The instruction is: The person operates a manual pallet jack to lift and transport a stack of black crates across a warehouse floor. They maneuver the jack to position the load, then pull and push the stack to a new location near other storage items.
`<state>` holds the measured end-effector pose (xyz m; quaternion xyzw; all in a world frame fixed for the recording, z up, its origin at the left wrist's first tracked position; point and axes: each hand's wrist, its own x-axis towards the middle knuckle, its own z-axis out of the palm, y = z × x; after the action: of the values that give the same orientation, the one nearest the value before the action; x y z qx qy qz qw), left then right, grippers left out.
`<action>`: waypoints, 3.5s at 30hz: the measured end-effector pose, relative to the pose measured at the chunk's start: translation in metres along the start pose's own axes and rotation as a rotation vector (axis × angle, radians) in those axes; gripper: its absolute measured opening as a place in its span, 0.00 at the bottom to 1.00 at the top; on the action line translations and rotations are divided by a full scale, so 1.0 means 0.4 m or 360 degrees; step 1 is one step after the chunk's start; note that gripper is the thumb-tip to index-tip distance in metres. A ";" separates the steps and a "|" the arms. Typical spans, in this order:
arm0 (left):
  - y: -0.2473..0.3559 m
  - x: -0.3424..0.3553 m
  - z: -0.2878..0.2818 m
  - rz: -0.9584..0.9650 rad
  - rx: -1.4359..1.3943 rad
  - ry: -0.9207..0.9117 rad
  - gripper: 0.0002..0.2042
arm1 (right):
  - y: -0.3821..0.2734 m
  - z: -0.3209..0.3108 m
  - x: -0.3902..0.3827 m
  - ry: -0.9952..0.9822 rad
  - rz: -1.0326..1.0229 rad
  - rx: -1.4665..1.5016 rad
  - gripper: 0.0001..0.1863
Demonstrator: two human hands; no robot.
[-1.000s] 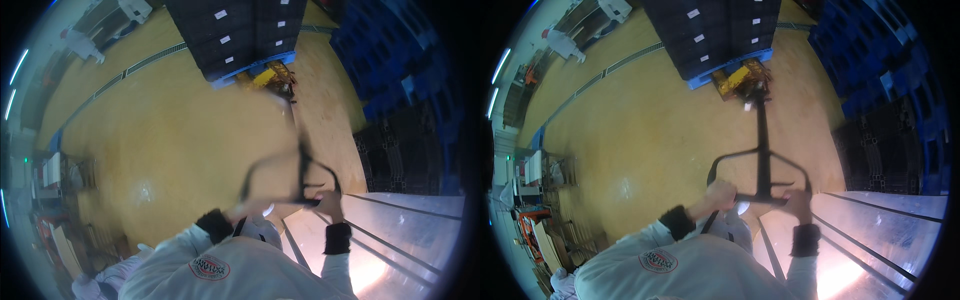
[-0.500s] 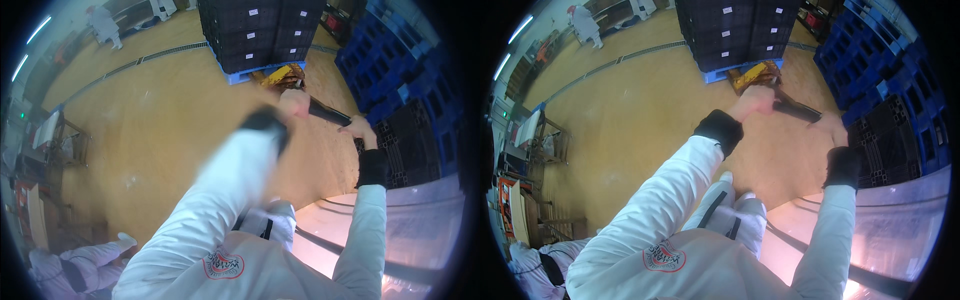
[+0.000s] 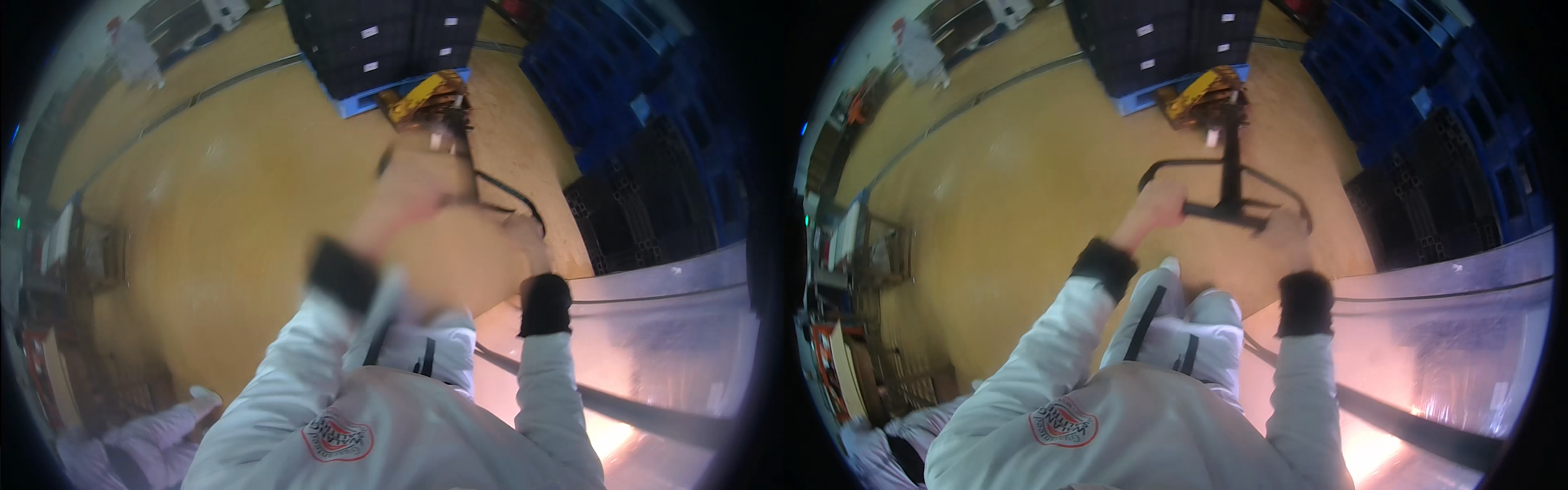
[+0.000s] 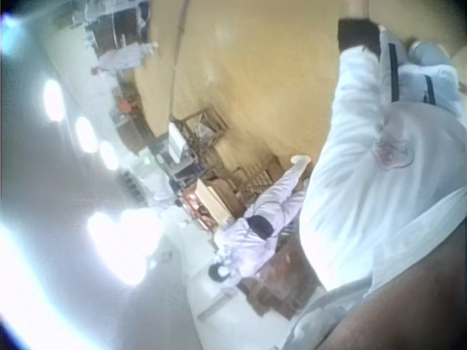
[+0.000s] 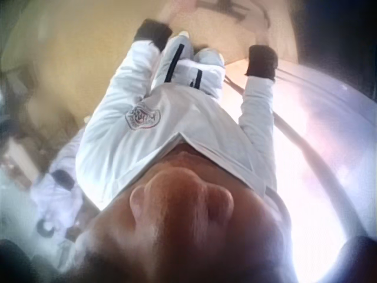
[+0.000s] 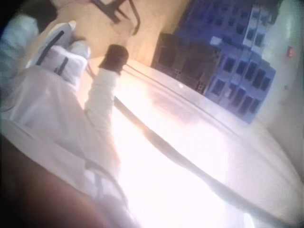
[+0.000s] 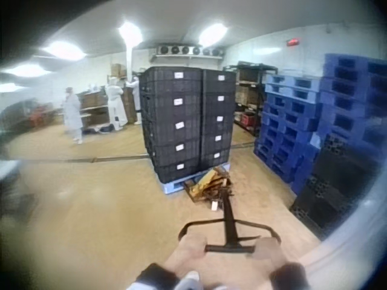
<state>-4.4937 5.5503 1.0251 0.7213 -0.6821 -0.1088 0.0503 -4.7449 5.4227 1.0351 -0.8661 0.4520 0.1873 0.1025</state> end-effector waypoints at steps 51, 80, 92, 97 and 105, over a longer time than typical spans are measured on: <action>-0.928 0.375 -0.870 0.0172 -0.0146 -0.0724 0.12 | -0.732 -0.902 0.438 -0.0134 0.0180 0.0310 0.27; -0.811 1.313 -1.033 0.0216 0.0465 0.1490 0.15 | 0.174 -1.289 1.164 0.0620 -0.1441 0.1573 0.25; -0.720 1.575 -1.109 0.0291 0.0543 0.1451 0.17 | 0.340 -1.364 1.320 0.0488 -0.1246 0.1812 0.27; -0.673 1.550 -1.106 0.0157 0.0412 0.1389 0.15 | 0.363 -1.367 1.282 0.0387 -0.1192 0.1835 0.26; -0.679 1.450 -1.123 -0.0023 0.0459 0.1355 0.15 | 0.338 -1.407 1.265 0.0695 -0.1394 0.1769 0.27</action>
<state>-4.1014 4.9565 1.3503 0.7062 -0.6039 0.2934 0.2247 -4.4620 4.7737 1.3345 -0.8050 0.1034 -0.3037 0.4991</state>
